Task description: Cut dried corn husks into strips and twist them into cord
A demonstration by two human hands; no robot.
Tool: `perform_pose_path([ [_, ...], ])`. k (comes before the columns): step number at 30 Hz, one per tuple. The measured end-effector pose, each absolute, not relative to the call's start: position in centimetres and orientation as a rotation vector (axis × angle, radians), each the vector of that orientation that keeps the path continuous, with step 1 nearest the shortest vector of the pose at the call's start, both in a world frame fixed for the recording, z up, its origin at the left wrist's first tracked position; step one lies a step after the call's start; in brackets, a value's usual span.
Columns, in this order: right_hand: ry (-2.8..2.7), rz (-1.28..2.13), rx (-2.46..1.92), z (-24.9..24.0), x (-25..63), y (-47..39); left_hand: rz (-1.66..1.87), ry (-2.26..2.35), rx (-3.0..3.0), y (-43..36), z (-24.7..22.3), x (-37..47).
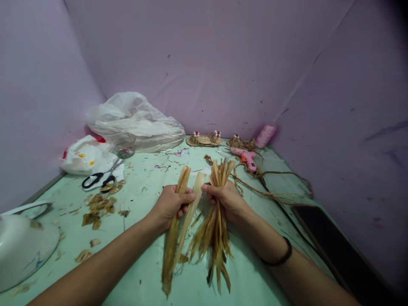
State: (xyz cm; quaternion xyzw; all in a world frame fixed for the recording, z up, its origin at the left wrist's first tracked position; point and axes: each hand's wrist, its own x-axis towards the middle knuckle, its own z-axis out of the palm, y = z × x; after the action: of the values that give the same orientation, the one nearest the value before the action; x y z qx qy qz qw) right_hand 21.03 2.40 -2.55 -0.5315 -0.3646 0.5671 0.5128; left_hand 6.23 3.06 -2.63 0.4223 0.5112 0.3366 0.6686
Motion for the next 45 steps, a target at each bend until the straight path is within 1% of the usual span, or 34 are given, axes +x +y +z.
perform_pose_path([
  [9,-1.01,1.448,-1.196,-2.3,20.4,1.7,0.819,1.221,1.067,2.8,-2.5,6.4],
  [17,-1.087,1.409,-1.19,-2.7,20.1,1.6,0.809,1.15,1.121,2.5,-2.2,6.5],
  [27,-1.013,1.372,-1.235,-2.0,19.3,1.1,0.786,1.045,1.066,2.5,-2.7,6.8],
  [36,-0.921,1.512,-1.155,-2.4,19.8,1.4,0.826,0.954,0.961,2.8,-3.1,6.4],
  [39,-0.822,1.455,-1.183,-2.5,20.5,2.1,0.892,0.924,0.911,3.1,-2.6,6.1],
  [42,-0.551,1.519,-1.173,-1.7,22.4,3.4,0.935,0.939,0.825,3.4,-2.1,5.8],
  [45,-0.439,1.653,-1.011,0.3,25.5,4.2,0.893,0.947,0.768,3.7,-2.1,5.6],
])
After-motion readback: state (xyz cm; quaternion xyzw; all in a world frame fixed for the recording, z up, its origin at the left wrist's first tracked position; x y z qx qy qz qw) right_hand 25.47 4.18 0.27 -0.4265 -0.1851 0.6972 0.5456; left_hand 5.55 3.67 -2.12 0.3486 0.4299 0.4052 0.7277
